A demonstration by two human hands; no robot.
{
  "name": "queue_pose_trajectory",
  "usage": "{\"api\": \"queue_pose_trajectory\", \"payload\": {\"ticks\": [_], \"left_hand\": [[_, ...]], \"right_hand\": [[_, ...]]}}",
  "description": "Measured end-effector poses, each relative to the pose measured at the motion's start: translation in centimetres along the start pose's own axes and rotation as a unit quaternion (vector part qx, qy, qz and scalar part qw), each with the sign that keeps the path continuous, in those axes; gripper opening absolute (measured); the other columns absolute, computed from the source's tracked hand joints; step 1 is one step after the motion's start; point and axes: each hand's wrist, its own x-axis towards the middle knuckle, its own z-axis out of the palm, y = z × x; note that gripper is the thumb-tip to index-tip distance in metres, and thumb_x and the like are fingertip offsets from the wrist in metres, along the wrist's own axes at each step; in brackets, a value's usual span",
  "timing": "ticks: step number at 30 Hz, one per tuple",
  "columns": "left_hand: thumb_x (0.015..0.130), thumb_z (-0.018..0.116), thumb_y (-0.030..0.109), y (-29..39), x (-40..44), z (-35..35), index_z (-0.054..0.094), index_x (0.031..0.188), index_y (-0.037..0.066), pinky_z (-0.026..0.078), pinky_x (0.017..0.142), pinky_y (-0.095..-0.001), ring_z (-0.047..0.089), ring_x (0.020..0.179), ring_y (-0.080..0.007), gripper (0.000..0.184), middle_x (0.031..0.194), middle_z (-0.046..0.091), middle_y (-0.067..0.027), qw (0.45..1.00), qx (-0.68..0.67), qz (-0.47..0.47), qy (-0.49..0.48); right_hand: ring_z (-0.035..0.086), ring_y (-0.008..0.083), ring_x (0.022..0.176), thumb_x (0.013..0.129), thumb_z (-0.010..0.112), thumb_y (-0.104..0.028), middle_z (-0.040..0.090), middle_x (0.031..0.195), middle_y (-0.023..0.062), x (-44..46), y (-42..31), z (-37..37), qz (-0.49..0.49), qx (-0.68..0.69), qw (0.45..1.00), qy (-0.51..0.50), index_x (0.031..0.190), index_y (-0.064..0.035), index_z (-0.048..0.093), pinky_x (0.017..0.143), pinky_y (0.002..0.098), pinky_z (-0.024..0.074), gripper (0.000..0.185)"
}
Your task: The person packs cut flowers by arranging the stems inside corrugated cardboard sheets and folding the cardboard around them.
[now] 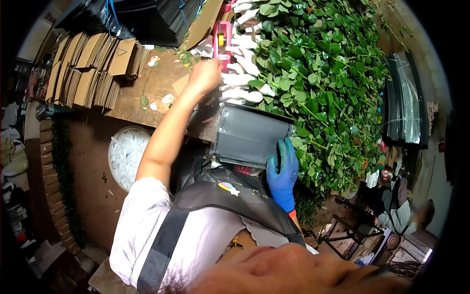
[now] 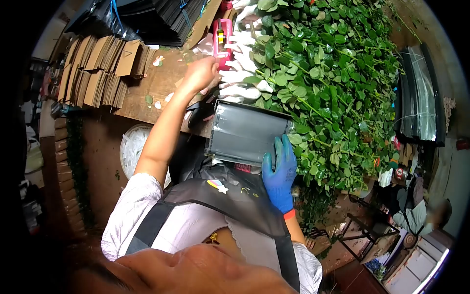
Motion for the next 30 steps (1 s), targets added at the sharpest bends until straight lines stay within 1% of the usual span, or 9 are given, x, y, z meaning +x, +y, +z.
{"api": "queue_pose_trajectory", "payload": {"ticks": [5,9,11,14,17,19,23,27,30], "left_hand": [[0.098,0.058,0.029,-3.7,-2.3,2.8,0.064,0.089,0.0,0.049,0.07,-0.0449,0.066,0.076,-0.0362,0.031,0.08,0.067,-0.0189,0.993,-0.087,-0.018,0.083],[0.101,0.061,0.023,-3.5,-3.3,4.1,0.064,0.083,0.001,0.039,0.058,-0.0264,0.045,0.064,-0.0062,0.028,0.068,0.051,0.0029,0.928,-0.358,-0.029,0.099],[0.101,0.061,0.024,-0.9,-3.9,2.9,0.066,0.085,0.001,0.037,0.057,-0.0252,0.046,0.063,-0.0059,0.029,0.069,0.052,0.0034,0.898,-0.426,-0.06,0.093],[0.102,0.06,0.027,1.8,-4.6,1.9,0.068,0.094,0.001,0.035,0.056,-0.0221,0.043,0.062,-0.0042,0.028,0.069,0.05,0.0053,0.848,-0.515,-0.116,0.051],[0.104,0.057,0.027,2.8,-4.5,2.1,0.067,0.1,0.001,0.035,0.056,-0.0212,0.042,0.061,-0.0043,0.028,0.068,0.049,0.006,0.834,-0.538,-0.112,0.04],[0.104,0.056,0.027,2.7,-4.0,3.3,0.068,0.101,0.002,0.034,0.055,-0.0218,0.043,0.06,-0.0044,0.028,0.068,0.051,0.0049,0.845,-0.523,-0.102,0.04],[0.103,0.054,0.025,2.5,-5.4,1.5,0.068,0.106,0.002,0.028,0.044,-0.0218,0.039,0.049,-0.0041,0.027,0.067,0.054,0.004,0.781,-0.599,-0.17,-0.06],[0.099,0.052,0.025,-3.5,-3.6,3.8,0.065,0.103,0.003,0.028,0.036,-0.0221,0.041,0.044,-0.0062,0.026,0.075,0.068,-0.005,0.827,-0.517,-0.212,-0.059],[0.098,0.06,0.044,-4.8,-0.3,4.5,0.064,0.1,0.005,0.028,0.036,-0.0224,0.04,0.042,-0.0063,0.04,0.072,0.066,-0.0027,0.793,-0.559,-0.229,-0.075]], "right_hand": [[0.057,0.0431,0.123,0.088,0.066,-0.012,0.055,0.14,0.0262,0.1,0.3,0.0,-0.01,-0.004,1.0,-0.004,0.132,0.0001,0.059,0.104,0.0472,0.0456,0.046],[0.065,0.038,0.114,0.089,0.063,-0.004,0.065,0.127,0.023,2.7,-1.4,-4.2,-0.02,0.074,0.997,0.019,0.122,-0.0001,0.067,0.099,0.0426,0.0518,0.033],[0.066,0.0338,0.115,0.089,0.061,0.003,0.066,0.128,0.0212,6.1,-4.0,-6.4,-0.09,0.081,0.988,0.101,0.119,0.0002,0.069,0.099,0.0403,0.0522,0.031],[0.063,0.0337,0.121,0.093,0.062,-0.006,0.065,0.129,0.0206,12.8,-5.7,-4.9,-0.178,0.142,0.974,0.016,0.121,0.0014,0.067,0.103,0.0386,0.0486,0.03],[0.062,0.0129,0.086,0.102,0.057,-0.041,0.069,0.1,0.0064,19.9,-3.0,4.1,0.075,0.377,0.898,-0.215,0.123,-0.0004,0.065,0.078,0.0293,0.0515,0.046],[0.066,0.015,0.099,0.105,0.054,-0.03,0.067,0.119,0.0083,23.9,-4.6,6.1,0.262,0.415,0.785,-0.379,0.13,-0.0004,0.062,0.089,0.0298,0.0537,0.039],[0.069,0.0219,0.1,0.102,0.058,-0.024,0.07,0.114,0.0131,26.2,-1.6,13.7,0.245,0.547,0.703,-0.383,0.124,-0.0009,0.064,0.087,0.0355,0.0576,0.033],[0.067,0.0144,0.067,0.1,0.06,-0.027,0.073,0.087,0.0067,23.2,-2.4,11.6,0.199,0.419,0.826,-0.319,0.103,-0.0019,0.07,0.058,0.0301,0.0558,0.027],[0.068,0.0177,0.077,0.096,0.063,-0.036,0.071,0.082,0.0112,21.4,-0.8,11.8,-0.009,0.182,0.902,-0.391,0.098,-0.0015,0.071,0.073,0.0353,0.0548,0.035]]}}
